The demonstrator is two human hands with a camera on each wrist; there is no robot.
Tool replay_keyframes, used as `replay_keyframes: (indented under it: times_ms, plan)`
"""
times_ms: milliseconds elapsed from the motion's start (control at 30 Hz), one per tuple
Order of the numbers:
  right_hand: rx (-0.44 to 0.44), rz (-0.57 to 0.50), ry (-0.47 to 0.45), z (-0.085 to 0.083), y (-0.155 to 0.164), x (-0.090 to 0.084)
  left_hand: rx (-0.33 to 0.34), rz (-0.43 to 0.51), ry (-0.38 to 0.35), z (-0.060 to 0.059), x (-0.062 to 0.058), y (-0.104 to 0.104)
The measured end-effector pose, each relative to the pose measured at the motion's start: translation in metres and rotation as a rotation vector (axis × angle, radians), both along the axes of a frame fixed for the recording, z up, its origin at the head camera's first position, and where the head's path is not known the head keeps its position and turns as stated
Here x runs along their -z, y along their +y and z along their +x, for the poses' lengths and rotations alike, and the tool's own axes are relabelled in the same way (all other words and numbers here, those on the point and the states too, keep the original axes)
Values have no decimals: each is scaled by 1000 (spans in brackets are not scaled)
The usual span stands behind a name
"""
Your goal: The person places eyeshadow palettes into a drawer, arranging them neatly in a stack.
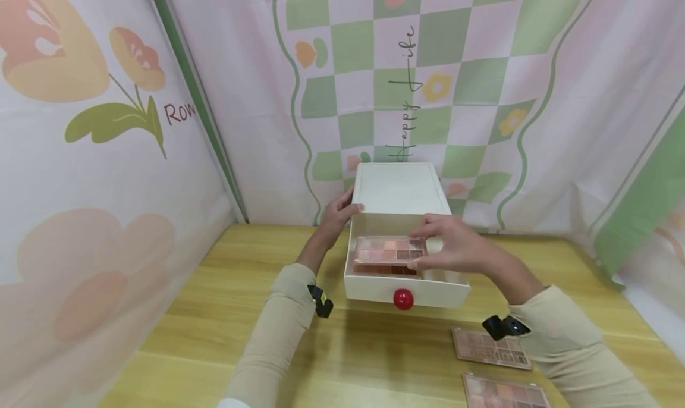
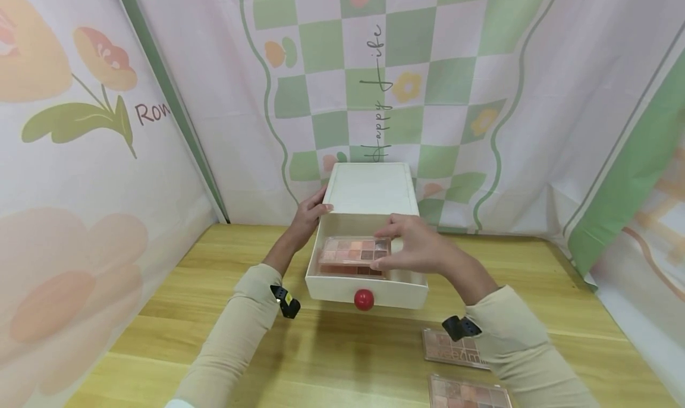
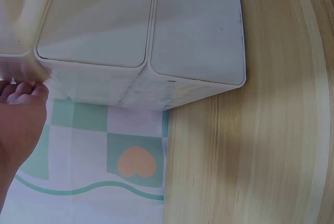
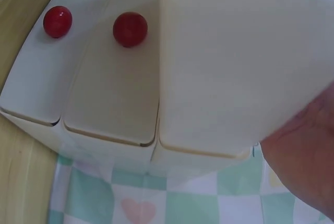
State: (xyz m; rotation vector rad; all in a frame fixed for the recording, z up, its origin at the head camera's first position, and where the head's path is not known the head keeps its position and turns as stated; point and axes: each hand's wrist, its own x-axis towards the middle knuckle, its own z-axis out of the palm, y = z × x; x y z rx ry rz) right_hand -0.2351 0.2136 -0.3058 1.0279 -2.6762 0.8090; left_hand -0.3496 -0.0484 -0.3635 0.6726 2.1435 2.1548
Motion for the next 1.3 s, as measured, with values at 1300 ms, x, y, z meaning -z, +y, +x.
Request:
replay_keyframes:
  times_ms: [1300]
  plan:
    - [0, 97, 129, 11, -4, -2, -3, 4, -9, 2, 0, 1]
